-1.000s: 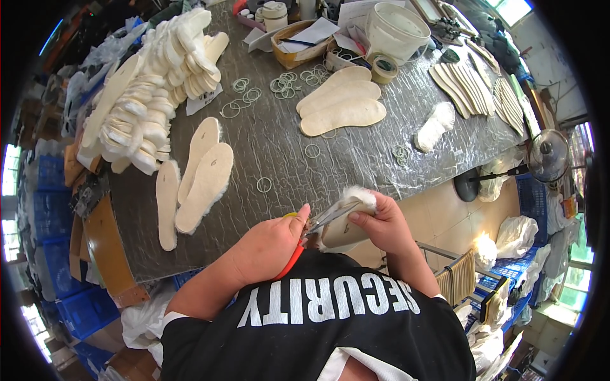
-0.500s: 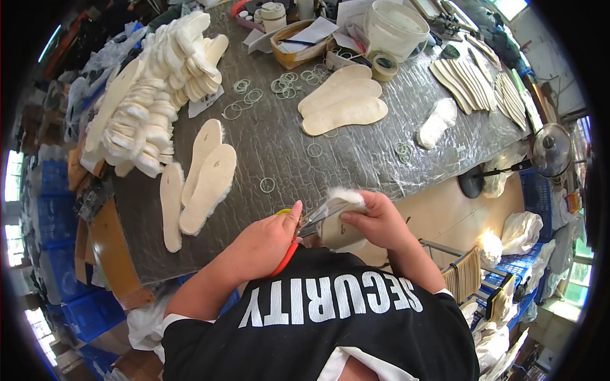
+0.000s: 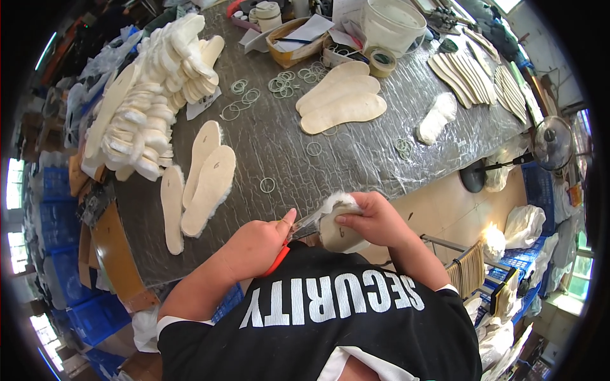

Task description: Trimming the excess white furry lining from shoe insoles using red-handled scissors.

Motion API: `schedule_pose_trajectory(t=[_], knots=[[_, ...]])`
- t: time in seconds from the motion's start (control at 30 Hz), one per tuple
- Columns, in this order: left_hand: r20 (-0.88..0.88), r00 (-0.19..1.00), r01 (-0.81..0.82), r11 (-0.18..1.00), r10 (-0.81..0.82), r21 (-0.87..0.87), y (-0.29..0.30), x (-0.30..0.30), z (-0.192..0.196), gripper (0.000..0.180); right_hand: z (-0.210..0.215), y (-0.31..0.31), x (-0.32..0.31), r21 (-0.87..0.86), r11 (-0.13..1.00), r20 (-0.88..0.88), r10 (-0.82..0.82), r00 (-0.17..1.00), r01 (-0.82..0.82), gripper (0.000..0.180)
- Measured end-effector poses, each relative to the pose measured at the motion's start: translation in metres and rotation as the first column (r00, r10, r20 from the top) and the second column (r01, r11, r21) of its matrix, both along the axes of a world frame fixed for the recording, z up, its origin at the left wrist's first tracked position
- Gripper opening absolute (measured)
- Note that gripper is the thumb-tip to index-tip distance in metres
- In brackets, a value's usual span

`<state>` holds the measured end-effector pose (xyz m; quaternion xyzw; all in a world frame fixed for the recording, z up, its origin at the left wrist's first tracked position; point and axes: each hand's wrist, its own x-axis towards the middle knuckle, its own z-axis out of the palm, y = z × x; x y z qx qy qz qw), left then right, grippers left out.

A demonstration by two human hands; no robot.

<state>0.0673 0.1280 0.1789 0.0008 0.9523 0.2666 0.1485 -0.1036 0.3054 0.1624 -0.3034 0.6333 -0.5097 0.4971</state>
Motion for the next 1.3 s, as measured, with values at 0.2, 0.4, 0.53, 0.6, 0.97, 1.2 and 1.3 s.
schedule_pose_trajectory(t=[0.2, 0.4, 0.53, 0.6, 0.97, 1.2, 1.3], knots=[[-0.155, 0.988, 0.029, 0.999, -0.026, 0.016, -0.001, 0.002, -0.008, 0.053, -0.005, -0.004, -0.001, 0.036, 0.996, -0.070, 0.082, 0.994, -0.080, 0.019], [-0.042, 0.998, 0.035, 0.999, -0.036, -0.028, -0.003, -0.001, -0.008, 0.058, -0.006, -0.005, -0.007, 0.060, 0.985, -0.127, 0.168, 0.978, -0.161, 0.022], [0.063, 0.997, 0.039, 0.998, -0.042, 0.054, -0.003, -0.001, -0.008, 0.059, -0.005, -0.005, -0.008, 0.058, 0.985, -0.100, 0.166, 0.981, -0.161, 0.022], [0.045, 0.998, 0.050, 0.997, -0.053, 0.056, -0.005, 0.001, -0.010, 0.059, -0.004, -0.005, -0.008, 0.065, 0.981, -0.124, 0.192, 0.974, -0.185, 0.021], [0.304, 0.952, -0.063, 0.958, -0.026, 0.280, -0.019, 0.013, -0.017, 0.050, -0.031, 0.014, -0.017, 0.080, 0.969, -0.054, 0.238, 0.970, -0.234, 0.021], [0.233, 0.973, -0.022, 0.993, -0.006, 0.116, -0.011, 0.012, -0.012, 0.053, -0.030, 0.010, -0.013, 0.163, 0.961, -0.066, 0.238, 0.969, -0.225, 0.018], [0.232, 0.973, -0.004, 0.996, -0.016, 0.084, -0.011, 0.013, -0.014, 0.051, -0.037, 0.010, -0.012, 0.116, 0.966, -0.077, 0.241, 0.968, -0.231, 0.017]])
